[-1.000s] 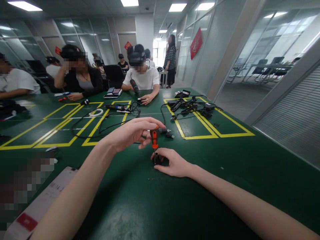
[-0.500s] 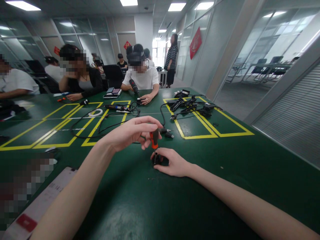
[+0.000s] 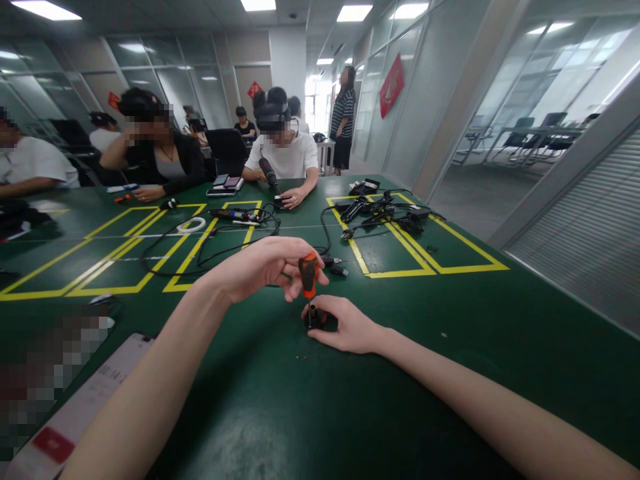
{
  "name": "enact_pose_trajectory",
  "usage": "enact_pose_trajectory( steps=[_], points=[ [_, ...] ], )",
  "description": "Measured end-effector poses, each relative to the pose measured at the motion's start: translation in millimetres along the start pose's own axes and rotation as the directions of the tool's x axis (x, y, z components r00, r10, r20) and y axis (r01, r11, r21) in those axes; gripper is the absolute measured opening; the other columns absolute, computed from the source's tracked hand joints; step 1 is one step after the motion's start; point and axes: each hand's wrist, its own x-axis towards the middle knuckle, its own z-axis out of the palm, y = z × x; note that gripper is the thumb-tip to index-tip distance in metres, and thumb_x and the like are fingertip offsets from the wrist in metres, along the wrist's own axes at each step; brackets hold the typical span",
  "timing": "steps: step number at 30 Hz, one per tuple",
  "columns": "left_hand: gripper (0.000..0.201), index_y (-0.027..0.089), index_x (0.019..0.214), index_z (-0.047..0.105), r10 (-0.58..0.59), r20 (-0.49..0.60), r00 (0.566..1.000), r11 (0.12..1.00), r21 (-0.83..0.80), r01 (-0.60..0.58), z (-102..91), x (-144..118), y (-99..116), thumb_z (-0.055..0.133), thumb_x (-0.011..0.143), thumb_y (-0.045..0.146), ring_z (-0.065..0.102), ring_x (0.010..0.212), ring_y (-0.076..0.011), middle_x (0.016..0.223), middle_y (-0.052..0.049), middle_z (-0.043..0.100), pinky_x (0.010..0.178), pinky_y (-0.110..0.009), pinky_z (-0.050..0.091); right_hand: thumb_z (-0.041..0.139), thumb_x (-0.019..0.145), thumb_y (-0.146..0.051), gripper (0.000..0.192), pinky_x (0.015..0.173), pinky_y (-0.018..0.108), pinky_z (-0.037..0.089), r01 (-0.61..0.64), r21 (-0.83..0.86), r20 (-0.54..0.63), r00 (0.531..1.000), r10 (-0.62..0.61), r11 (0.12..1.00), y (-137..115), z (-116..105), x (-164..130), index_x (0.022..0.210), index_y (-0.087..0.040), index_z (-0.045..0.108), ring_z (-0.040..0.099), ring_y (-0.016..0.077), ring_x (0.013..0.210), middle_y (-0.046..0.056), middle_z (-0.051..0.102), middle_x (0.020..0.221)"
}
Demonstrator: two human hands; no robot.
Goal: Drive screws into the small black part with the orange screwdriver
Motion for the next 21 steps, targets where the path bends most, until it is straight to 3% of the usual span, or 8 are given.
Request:
enact_pose_trajectory(
  steps=[6, 9, 14, 17, 21],
  points=[
    [0.044, 0.015, 0.094, 0.074, -0.001, -0.108, 0.994, 0.999, 0.033, 0.004, 4.7, -1.3, 3.1, 0.089, 0.074, 0.052, 0.048, 0.057, -0.0068, 0.079, 0.000, 0.064, 0.044, -0.016, 0.031, 0.075, 0.089, -0.027, 0.023, 0.075, 0.030, 0.058, -0.010, 0.009, 0.003, 1.000, 0.010, 1.000, -1.9, -0.7, 0.1, 0.109, -0.017, 0.069, 0.069, 0.0189, 0.082, 0.008, 0.075, 0.101],
    [0.047, 0.013, 0.088, 0.076, -0.007, -0.081, 0.997, 0.998, 0.065, 0.012, 2.9, -1.6, 2.2, 0.085, 0.076, 0.057, 0.052, 0.060, -0.0096, 0.085, -0.006, 0.069, 0.046, -0.019, 0.038, 0.075, 0.089, -0.027, 0.022, 0.075, 0.030, 0.058, -0.014, 0.019, -0.002, 1.000, 0.015, 1.000, -2.4, -0.7, 0.1, 0.108, -0.017, 0.069, 0.070, 0.0189, 0.082, 0.008, 0.075, 0.101],
    [0.043, 0.011, 0.097, 0.078, 0.010, -0.021, 1.000, 1.000, 0.014, -0.010, -1.2, -0.1, -0.6, 0.073, 0.087, 0.052, 0.063, 0.067, -0.0140, 0.110, -0.017, 0.078, 0.060, -0.027, 0.054, 0.076, 0.089, -0.026, 0.022, 0.074, 0.030, 0.058, -0.003, 0.015, -0.004, 1.000, 0.003, 1.000, -0.6, 0.1, -0.1, 0.108, -0.017, 0.068, 0.069, 0.0185, 0.080, 0.008, 0.076, 0.101],
    [0.039, 0.012, 0.096, 0.073, -0.003, -0.024, 1.000, 1.000, -0.011, 0.003, 0.5, 1.5, -0.6, 0.072, 0.087, 0.050, 0.064, 0.065, -0.0145, 0.107, -0.015, 0.079, 0.060, -0.028, 0.053, 0.075, 0.089, -0.025, 0.021, 0.074, 0.031, 0.058, 0.012, 0.007, -0.014, 1.000, -0.012, 1.000, -0.2, 0.4, -0.4, 0.107, -0.018, 0.068, 0.070, 0.0189, 0.081, 0.009, 0.076, 0.103],
    [0.043, 0.017, 0.111, 0.070, -0.008, -0.128, 0.992, 1.000, -0.002, 0.008, 6.9, 2.9, 0.4, 0.082, 0.080, 0.045, 0.058, 0.062, -0.0108, 0.091, -0.005, 0.074, 0.051, -0.021, 0.042, 0.073, 0.089, -0.025, 0.018, 0.074, 0.031, 0.058, 0.014, 0.001, -0.019, 1.000, -0.014, 1.000, -2.0, 0.5, -0.7, 0.105, -0.019, 0.067, 0.070, 0.0197, 0.084, 0.009, 0.076, 0.105]
  ],
)
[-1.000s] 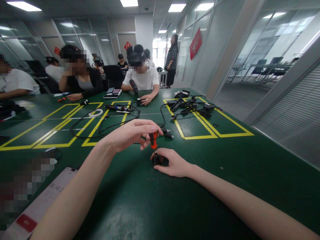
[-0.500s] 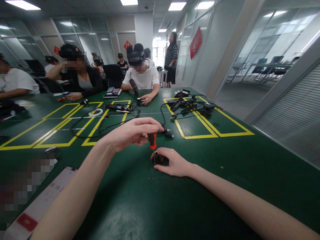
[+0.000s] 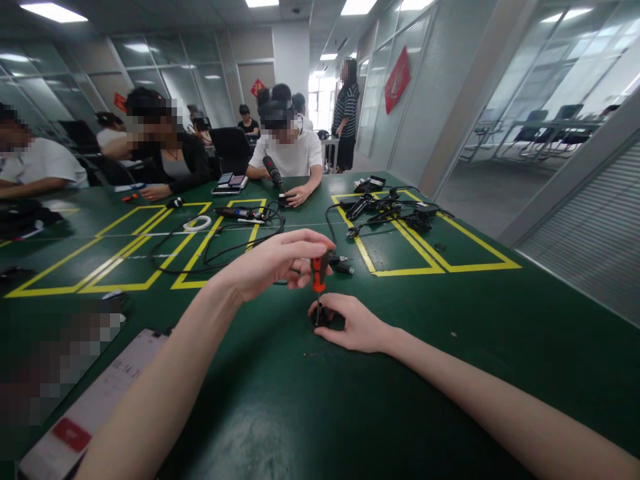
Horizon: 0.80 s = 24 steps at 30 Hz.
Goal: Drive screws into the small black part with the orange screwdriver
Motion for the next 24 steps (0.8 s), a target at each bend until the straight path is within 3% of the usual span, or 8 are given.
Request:
enact_pose_trajectory(
  steps=[4, 10, 13, 15, 19, 22, 24],
  points=[
    [0.043, 0.015, 0.102, 0.073, 0.025, -0.007, 1.000, 1.000, 0.015, -0.025, 4.5, -0.5, -0.2, 0.085, 0.077, 0.048, 0.050, 0.059, -0.0073, 0.079, 0.000, 0.062, 0.049, -0.020, 0.033, 0.069, 0.088, -0.020, 0.017, 0.073, 0.030, 0.058, 0.006, -0.009, -0.030, 1.000, -0.006, 1.000, -0.8, 0.0, 0.3, 0.105, -0.019, 0.067, 0.071, 0.0207, 0.087, 0.008, 0.076, 0.104],
    [0.053, 0.012, 0.097, 0.074, 0.030, 0.082, 0.996, 1.000, 0.004, -0.030, 3.9, 2.5, -3.7, 0.077, 0.084, 0.063, 0.062, 0.064, -0.0112, 0.105, -0.012, 0.076, 0.064, -0.027, 0.051, 0.071, 0.090, -0.025, 0.023, 0.077, 0.033, 0.060, -0.030, -0.041, -0.054, 0.998, 0.028, 0.999, 4.1, 0.7, -0.8, 0.111, -0.020, 0.067, 0.073, 0.0223, 0.092, 0.009, 0.078, 0.110],
    [0.055, 0.013, 0.098, 0.073, 0.008, 0.114, 0.994, 0.999, -0.044, -0.003, 3.7, 4.6, -5.1, 0.073, 0.084, 0.066, 0.067, 0.069, -0.0153, 0.105, -0.013, 0.077, 0.071, -0.031, 0.054, 0.073, 0.089, -0.028, 0.026, 0.077, 0.033, 0.060, -0.063, -0.068, -0.065, 0.996, 0.059, 0.996, 7.0, 1.3, -1.7, 0.113, -0.019, 0.068, 0.073, 0.0214, 0.087, 0.009, 0.078, 0.107],
    [0.051, 0.013, 0.100, 0.073, 0.019, 0.076, 0.997, 0.999, -0.028, -0.017, 4.3, 5.3, -5.1, 0.074, 0.085, 0.062, 0.062, 0.064, -0.0121, 0.101, -0.011, 0.076, 0.063, -0.027, 0.049, 0.074, 0.089, -0.027, 0.026, 0.077, 0.033, 0.061, -0.070, -0.064, -0.064, 0.996, 0.066, 0.995, 8.3, 1.5, -2.1, 0.114, -0.019, 0.068, 0.074, 0.0213, 0.088, 0.009, 0.078, 0.109],
    [0.051, 0.016, 0.109, 0.072, 0.053, -0.061, 0.997, 0.998, 0.033, -0.051, 5.8, 5.2, -4.1, 0.083, 0.078, 0.055, 0.037, 0.052, -0.0053, 0.081, -0.001, 0.064, 0.047, -0.022, 0.022, 0.073, 0.089, -0.026, 0.028, 0.079, 0.034, 0.062, -0.061, -0.050, -0.052, 0.997, 0.058, 0.997, 9.0, 0.9, -2.1, 0.115, -0.019, 0.068, 0.074, 0.0227, 0.094, 0.010, 0.078, 0.112],
    [0.050, 0.014, 0.097, 0.072, 0.037, -0.050, 0.998, 0.998, 0.054, -0.034, 5.9, 4.7, -4.1, 0.084, 0.076, 0.059, 0.037, 0.052, -0.0058, 0.071, 0.004, 0.051, 0.047, -0.022, 0.022, 0.073, 0.089, -0.026, 0.028, 0.079, 0.034, 0.062, -0.064, -0.053, -0.048, 0.997, 0.061, 0.997, 8.3, 0.2, -1.7, 0.115, -0.019, 0.068, 0.074, 0.0229, 0.095, 0.010, 0.078, 0.112],
    [0.052, 0.013, 0.089, 0.070, 0.021, -0.006, 1.000, 0.999, 0.043, -0.021, 5.1, 4.8, -4.6, 0.080, 0.079, 0.063, 0.045, 0.053, -0.0066, 0.074, 0.000, 0.059, 0.047, -0.022, 0.025, 0.073, 0.089, -0.026, 0.026, 0.080, 0.034, 0.062, -0.065, -0.048, -0.044, 0.997, 0.063, 0.997, 7.9, 0.0, -1.4, 0.114, -0.019, 0.068, 0.074, 0.0230, 0.095, 0.010, 0.078, 0.112]
  ],
)
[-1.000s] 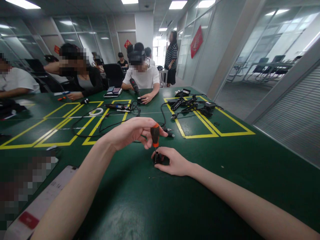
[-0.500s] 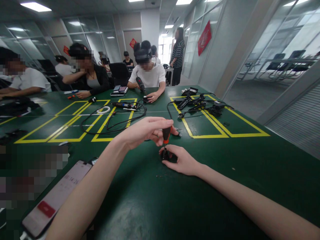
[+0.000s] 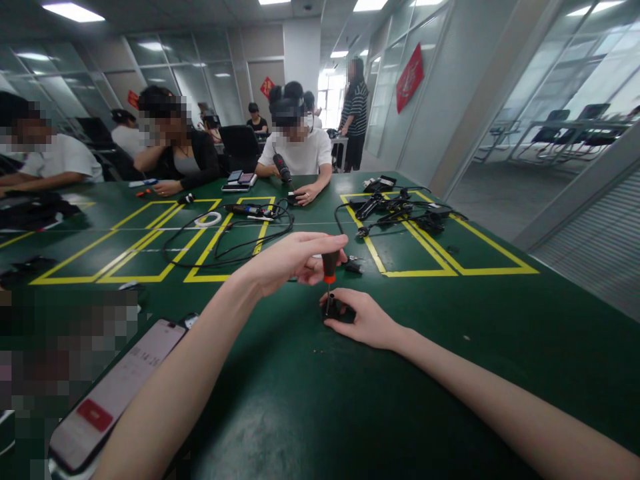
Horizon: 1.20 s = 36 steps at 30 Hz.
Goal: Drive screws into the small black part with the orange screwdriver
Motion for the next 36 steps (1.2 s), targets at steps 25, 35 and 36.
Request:
enact_pose_trajectory(
  steps=[25, 35, 36],
  points=[
    [0.050, 0.012, 0.104, 0.067, -0.058, 0.086, 0.995, 0.994, -0.091, 0.066, -8.8, 4.7, -4.3, 0.056, 0.092, 0.059, 0.054, 0.049, -0.0099, 0.096, -0.014, 0.076, 0.045, -0.023, 0.029, 0.074, 0.089, -0.025, 0.023, 0.077, 0.033, 0.059, 0.022, 0.004, -0.005, 1.000, -0.022, 1.000, -1.4, -0.8, 1.5, 0.110, -0.019, 0.068, 0.073, 0.0223, 0.091, 0.009, 0.077, 0.109],
    [0.052, 0.013, 0.099, 0.068, -0.062, 0.053, 0.997, 0.996, -0.066, 0.065, -8.3, 1.2, -3.4, 0.073, 0.083, 0.063, 0.041, 0.053, -0.0083, 0.072, 0.000, 0.057, 0.046, -0.022, 0.023, 0.075, 0.089, -0.023, 0.023, 0.077, 0.031, 0.060, 0.040, 0.005, -0.012, 0.999, -0.040, 0.999, -1.7, -0.3, 2.3, 0.110, -0.019, 0.068, 0.073, 0.0221, 0.093, 0.009, 0.077, 0.109],
    [0.053, 0.014, 0.097, 0.067, -0.052, 0.063, 0.997, 0.995, -0.077, 0.057, -8.6, 1.4, -3.4, 0.073, 0.084, 0.064, 0.046, 0.054, -0.0087, 0.078, -0.002, 0.063, 0.046, -0.022, 0.026, 0.075, 0.089, -0.024, 0.023, 0.076, 0.031, 0.059, 0.042, 0.004, -0.015, 0.999, -0.042, 0.999, -1.5, 0.0, 2.3, 0.110, -0.019, 0.068, 0.073, 0.0220, 0.093, 0.009, 0.077, 0.109]
  ],
)
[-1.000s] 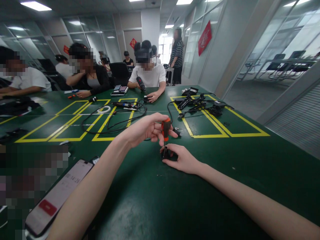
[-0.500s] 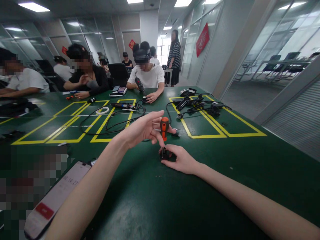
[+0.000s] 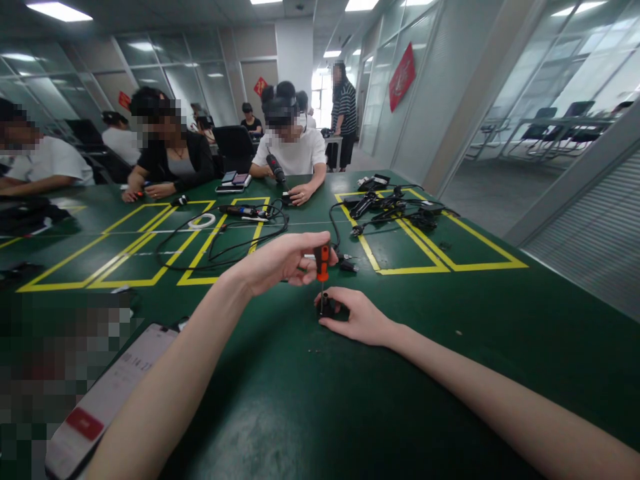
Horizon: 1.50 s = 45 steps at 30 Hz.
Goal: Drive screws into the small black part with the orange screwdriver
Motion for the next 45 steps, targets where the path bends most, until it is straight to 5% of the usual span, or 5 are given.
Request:
enact_pose_trajectory(
  steps=[5, 16, 29, 40, 45],
  points=[
    [0.053, 0.014, 0.090, 0.063, 0.005, 0.051, 0.999, 1.000, -0.029, -0.004, -3.4, 3.2, -1.8, 0.067, 0.087, 0.067, 0.062, 0.061, -0.0137, 0.095, -0.013, 0.076, 0.049, -0.022, 0.038, 0.075, 0.089, -0.024, 0.022, 0.076, 0.031, 0.059, -0.001, 0.006, -0.010, 1.000, 0.001, 1.000, 1.1, 1.1, -0.3, 0.109, -0.019, 0.068, 0.073, 0.0214, 0.090, 0.009, 0.078, 0.108],
    [0.046, 0.010, 0.100, 0.072, 0.031, 0.057, 0.998, 0.998, -0.052, -0.028, -4.4, 0.9, -0.2, 0.072, 0.088, 0.055, 0.050, 0.056, -0.0079, 0.088, -0.006, 0.070, 0.045, -0.021, 0.034, 0.074, 0.090, -0.025, 0.022, 0.078, 0.032, 0.060, -0.015, 0.004, 0.004, 1.000, 0.015, 1.000, -0.1, -0.1, -1.3, 0.110, -0.020, 0.068, 0.073, 0.0218, 0.094, 0.009, 0.078, 0.110],
    [0.048, 0.015, 0.110, 0.064, -0.015, 0.133, 0.991, 0.994, -0.107, 0.029, -8.5, 2.8, -2.2, 0.060, 0.095, 0.060, 0.069, 0.056, -0.0144, 0.089, -0.007, 0.076, 0.046, -0.021, 0.052, 0.074, 0.089, -0.025, 0.022, 0.080, 0.033, 0.060, -0.005, -0.002, -0.002, 1.000, 0.005, 1.000, -0.5, -0.9, -1.3, 0.109, -0.019, 0.067, 0.073, 0.0221, 0.092, 0.009, 0.077, 0.107],
    [0.051, 0.013, 0.102, 0.075, 0.023, 0.088, 0.996, 1.000, -0.018, -0.022, -2.5, -3.4, 0.9, 0.086, 0.079, 0.056, 0.055, 0.058, -0.0091, 0.079, -0.004, 0.067, 0.044, -0.018, 0.045, 0.074, 0.089, -0.026, 0.023, 0.078, 0.033, 0.059, -0.029, -0.010, 0.007, 1.000, 0.029, 1.000, -1.0, -1.0, -1.5, 0.110, -0.020, 0.068, 0.073, 0.0220, 0.090, 0.009, 0.078, 0.107],
    [0.053, 0.013, 0.101, 0.070, -0.003, 0.113, 0.994, 0.997, -0.073, 0.011, -5.1, 0.2, 0.0, 0.072, 0.087, 0.064, 0.069, 0.065, -0.0160, 0.100, -0.012, 0.076, 0.053, -0.025, 0.056, 0.075, 0.089, -0.026, 0.023, 0.080, 0.034, 0.059, -0.005, -0.031, -0.003, 1.000, 0.005, 0.999, 0.0, -0.7, -1.6, 0.109, -0.019, 0.068, 0.073, 0.0229, 0.090, 0.009, 0.077, 0.105]
  ],
)
